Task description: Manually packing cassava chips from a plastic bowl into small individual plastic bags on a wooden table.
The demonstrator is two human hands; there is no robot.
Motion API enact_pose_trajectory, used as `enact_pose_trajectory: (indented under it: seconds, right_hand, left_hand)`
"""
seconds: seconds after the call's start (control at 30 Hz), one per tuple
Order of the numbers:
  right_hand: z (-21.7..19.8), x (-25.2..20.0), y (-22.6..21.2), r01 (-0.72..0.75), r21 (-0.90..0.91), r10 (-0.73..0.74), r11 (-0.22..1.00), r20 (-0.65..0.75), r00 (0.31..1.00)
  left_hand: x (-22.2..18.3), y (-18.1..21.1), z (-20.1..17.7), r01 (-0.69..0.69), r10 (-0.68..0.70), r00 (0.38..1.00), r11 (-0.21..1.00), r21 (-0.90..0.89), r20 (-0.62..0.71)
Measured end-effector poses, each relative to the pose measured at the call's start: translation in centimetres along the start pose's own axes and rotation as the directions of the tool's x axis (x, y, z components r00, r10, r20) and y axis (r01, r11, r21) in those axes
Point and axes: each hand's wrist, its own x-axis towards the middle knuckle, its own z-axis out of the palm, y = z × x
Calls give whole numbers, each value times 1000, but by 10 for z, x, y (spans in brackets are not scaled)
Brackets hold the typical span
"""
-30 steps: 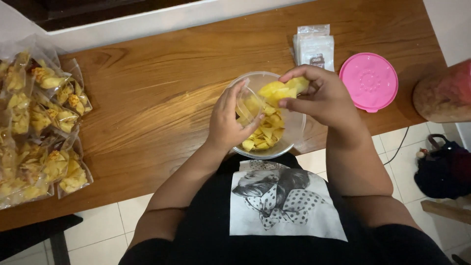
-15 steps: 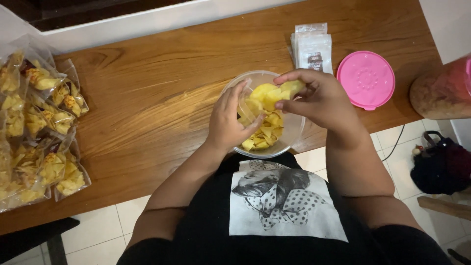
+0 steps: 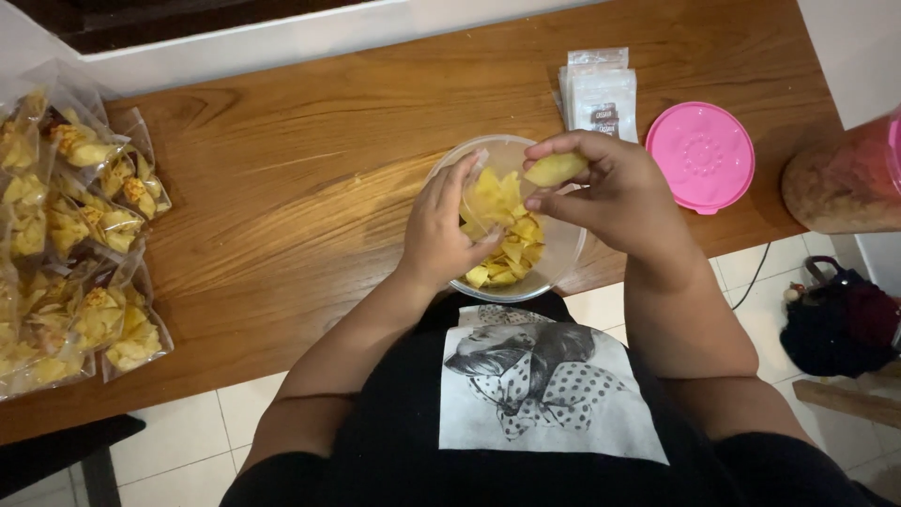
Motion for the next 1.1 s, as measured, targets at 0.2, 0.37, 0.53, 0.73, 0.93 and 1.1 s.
enact_pose_trajectory:
  seconds: [0.2, 0.37, 0.53, 0.73, 0.93, 1.1]
  right_hand:
    - [15, -2, 10, 0, 16, -1, 1000, 61, 998]
    - [25, 4, 15, 89, -88, -87, 992, 30, 996]
    - [25, 4, 15, 240, -266, -257, 934, -29, 966]
    - [28, -4, -9, 364, -381, -361, 850, 82, 929]
    - [30, -7, 4, 616, -693, -567, 374, 355, 743]
    - [35, -10, 25, 652, -686, -668, 323, 323, 671]
  left_hand:
    - [-4, -6, 4, -9, 10, 1000, 999, 33, -10]
    - [-6, -9, 4, -7, 6, 1000, 1000, 22, 6]
    - [-4, -9, 8, -4, 5, 1000, 1000, 28, -13]
    - [-6, -10, 8, 6, -5, 1000, 1000, 22, -7]
    - [-16, -38, 21, -20, 20, 1000, 1000, 24, 11]
    - [-15, -28, 19, -24, 25, 1000, 998, 57, -10]
